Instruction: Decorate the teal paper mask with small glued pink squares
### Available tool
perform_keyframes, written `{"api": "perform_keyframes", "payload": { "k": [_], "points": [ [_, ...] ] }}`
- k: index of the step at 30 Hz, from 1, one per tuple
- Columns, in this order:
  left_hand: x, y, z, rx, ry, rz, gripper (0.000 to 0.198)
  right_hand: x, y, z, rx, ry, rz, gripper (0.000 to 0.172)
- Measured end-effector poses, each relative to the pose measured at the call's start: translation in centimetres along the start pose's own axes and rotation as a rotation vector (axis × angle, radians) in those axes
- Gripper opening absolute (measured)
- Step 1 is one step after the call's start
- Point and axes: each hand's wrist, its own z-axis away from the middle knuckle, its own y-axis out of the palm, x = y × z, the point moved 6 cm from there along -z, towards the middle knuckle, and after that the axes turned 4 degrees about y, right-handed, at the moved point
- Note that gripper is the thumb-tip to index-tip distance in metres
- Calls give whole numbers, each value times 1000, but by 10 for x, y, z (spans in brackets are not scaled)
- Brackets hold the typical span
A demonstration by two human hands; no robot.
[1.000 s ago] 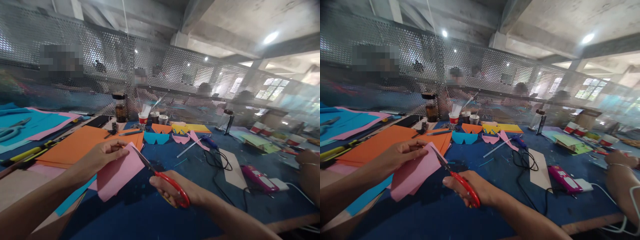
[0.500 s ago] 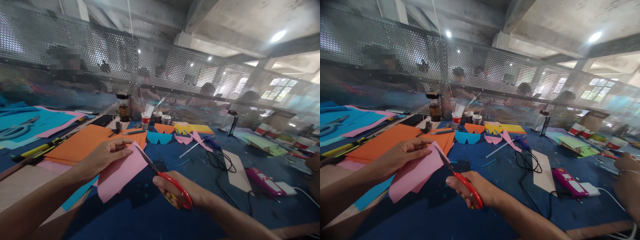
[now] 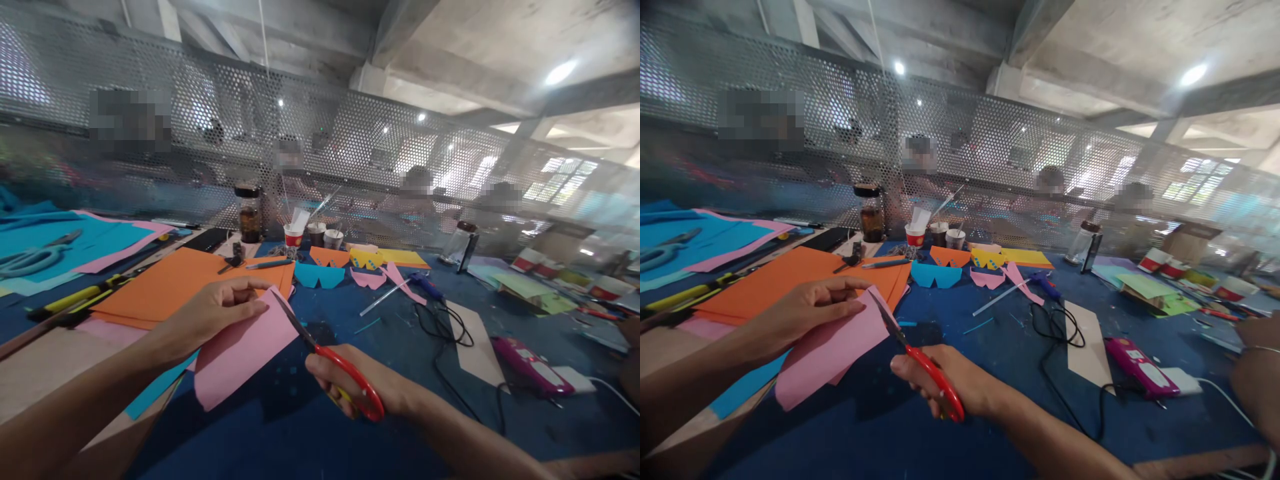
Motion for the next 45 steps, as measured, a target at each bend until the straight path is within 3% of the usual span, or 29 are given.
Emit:
{"api": "perform_keyframes", "payload": {
  "k": [10, 15, 21, 45],
  "points": [
    [-7, 2, 5, -42, 40, -66, 57, 1, 2, 1, 5, 1, 9, 50],
    [-6, 5, 4, 14, 16, -60, 59, 3, 2, 1, 6, -11, 15, 50],
    [-8, 6, 5, -23, 43, -39, 55, 5, 2, 3, -3, 10, 18, 49],
    [-3, 3, 3, 71, 26, -47, 53, 0, 2, 1, -7, -43, 10, 54]
  ]
}}
